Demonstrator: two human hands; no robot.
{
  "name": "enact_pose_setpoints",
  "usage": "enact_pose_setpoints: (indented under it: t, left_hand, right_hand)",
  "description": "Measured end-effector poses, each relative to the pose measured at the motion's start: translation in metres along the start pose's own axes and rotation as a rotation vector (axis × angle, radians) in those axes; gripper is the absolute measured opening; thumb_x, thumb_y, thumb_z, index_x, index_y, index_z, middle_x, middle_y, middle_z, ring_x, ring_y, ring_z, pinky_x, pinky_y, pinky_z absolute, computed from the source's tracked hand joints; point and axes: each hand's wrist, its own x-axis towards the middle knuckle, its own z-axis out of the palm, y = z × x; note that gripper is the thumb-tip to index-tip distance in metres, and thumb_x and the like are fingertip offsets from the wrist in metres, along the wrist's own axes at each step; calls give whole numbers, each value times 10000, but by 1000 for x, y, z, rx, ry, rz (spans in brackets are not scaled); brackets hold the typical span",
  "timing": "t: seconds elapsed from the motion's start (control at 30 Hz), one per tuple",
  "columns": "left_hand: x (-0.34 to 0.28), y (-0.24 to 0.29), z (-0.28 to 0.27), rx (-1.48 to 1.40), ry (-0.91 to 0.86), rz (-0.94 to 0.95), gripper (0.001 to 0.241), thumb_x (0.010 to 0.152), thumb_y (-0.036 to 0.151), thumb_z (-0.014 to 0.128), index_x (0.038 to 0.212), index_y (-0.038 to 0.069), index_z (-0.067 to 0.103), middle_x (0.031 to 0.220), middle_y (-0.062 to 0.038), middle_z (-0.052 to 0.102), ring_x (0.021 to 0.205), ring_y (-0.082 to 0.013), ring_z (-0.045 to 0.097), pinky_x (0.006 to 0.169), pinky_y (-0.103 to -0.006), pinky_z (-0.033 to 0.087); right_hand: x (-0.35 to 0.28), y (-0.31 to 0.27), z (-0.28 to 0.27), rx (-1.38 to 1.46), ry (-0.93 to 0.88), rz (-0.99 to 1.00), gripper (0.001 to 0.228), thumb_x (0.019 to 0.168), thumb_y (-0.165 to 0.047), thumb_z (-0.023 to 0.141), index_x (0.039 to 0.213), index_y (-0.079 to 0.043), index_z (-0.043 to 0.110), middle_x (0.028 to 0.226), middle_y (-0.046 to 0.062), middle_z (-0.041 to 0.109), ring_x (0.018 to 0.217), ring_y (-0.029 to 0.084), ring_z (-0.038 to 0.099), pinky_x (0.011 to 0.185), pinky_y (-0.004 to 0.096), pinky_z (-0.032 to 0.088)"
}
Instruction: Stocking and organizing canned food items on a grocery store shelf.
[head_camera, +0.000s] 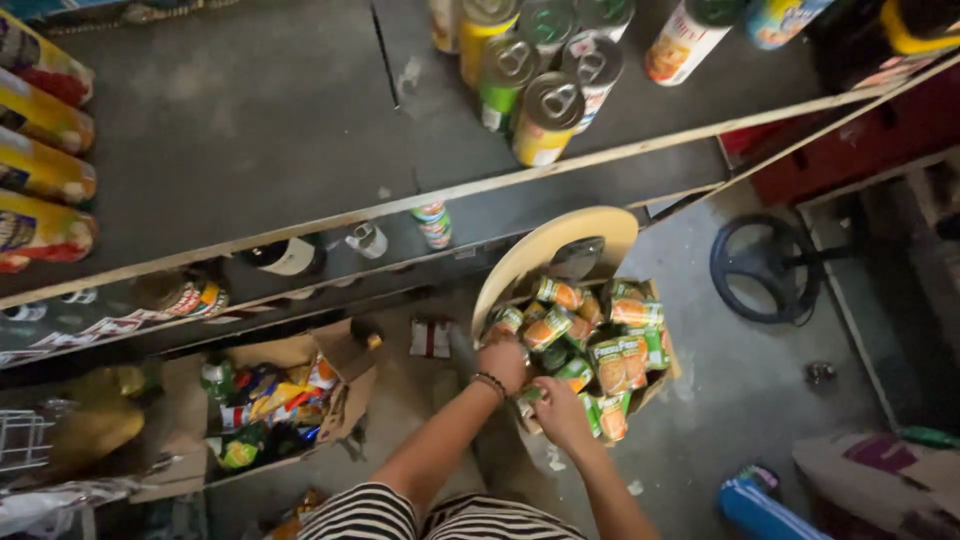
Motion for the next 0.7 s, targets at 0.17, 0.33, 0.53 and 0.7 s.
enact_pose_setpoints:
  t: [0.17,0.33,0.53,0.7]
  left_hand:
    - [21,19,-22,157,-54,-74,713,778,289,779,1329,-72,505,1348,-270,550,1296,-405,518,1071,-490,435]
    - [41,7,23,191,127,-195,659,843,256,725,1361,-71,482,1413,-298,488,1329,-441,454,1100,-525,384]
    - [39,34,7,187,-162,-250,737,952,417,670,1429,-100,448,1455,-325,453,1396,-463,402,1152,-527,372]
    - [60,30,15,131,-44,-357,741,891,288,692,1508,27,375,1520,-294,332,1320,-493,391,1026,-554,421]
  right_hand:
    - [23,-14,-54,-10,-8,-111,366,827,-199,706,1178,-97,685,1046,143,686,932,312,681,817,426,550]
    - [61,44,-47,-31,151,-366,336,841,-143,721,1165,-57,700,1106,157,700,1017,345,669,868,428,547]
    - [42,22,-74,180,-47,-88,389,816,-155,747,1189,-81,669,1032,114,683,871,261,705,769,375,593]
    - [44,30,-63,90,-20,-50,383,791,-175,770,1163,-122,695,994,85,697,851,260,705,775,379,579]
